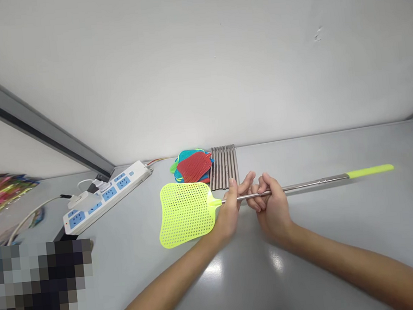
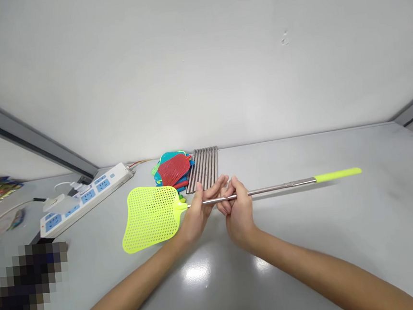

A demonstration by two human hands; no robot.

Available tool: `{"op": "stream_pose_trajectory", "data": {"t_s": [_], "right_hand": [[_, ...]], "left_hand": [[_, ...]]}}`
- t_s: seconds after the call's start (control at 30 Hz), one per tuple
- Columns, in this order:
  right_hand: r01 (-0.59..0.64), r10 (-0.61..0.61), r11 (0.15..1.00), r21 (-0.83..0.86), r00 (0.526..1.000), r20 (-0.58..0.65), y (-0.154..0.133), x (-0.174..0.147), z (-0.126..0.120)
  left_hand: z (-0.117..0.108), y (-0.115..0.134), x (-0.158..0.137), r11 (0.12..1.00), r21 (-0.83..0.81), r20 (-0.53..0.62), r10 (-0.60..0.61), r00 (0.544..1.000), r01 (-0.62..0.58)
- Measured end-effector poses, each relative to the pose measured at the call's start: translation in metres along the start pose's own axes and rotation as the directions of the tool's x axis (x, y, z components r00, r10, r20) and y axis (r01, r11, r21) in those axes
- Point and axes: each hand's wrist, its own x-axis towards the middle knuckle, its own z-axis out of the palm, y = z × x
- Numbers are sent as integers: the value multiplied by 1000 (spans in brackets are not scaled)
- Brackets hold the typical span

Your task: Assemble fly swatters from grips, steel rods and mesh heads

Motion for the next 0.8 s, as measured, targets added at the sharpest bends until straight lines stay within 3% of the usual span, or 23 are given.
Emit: {"op": "stream_pose_trajectory", "data": {"t_s": [0.17, 0.3, 0.5, 0.63, 0.8], "right_hand": [[81, -76, 996, -39, 992, 105, -8, 8, 2], [104, -100, 993, -51, 993, 67, -13, 17, 2], [145, -144, 988, -60, 989, 14, -17, 26, -1], [148, -146, 985, -91, 989, 27, -21, 28, 0], [193, -166, 970, -147, 970, 177, -27, 28, 1]], "left_hand": [[-3, 1, 3, 999, -47, -5, -27, 1000, 27], [-4, 1, 5, 997, -82, 25, 19, 1000, -17], [-2, 7, 9, 980, -89, -94, 168, 981, -176], [-2, 12, 11, 945, -83, -197, 296, 935, -317], [-4, 16, 11, 882, -50, -361, 421, 832, -469]]}}
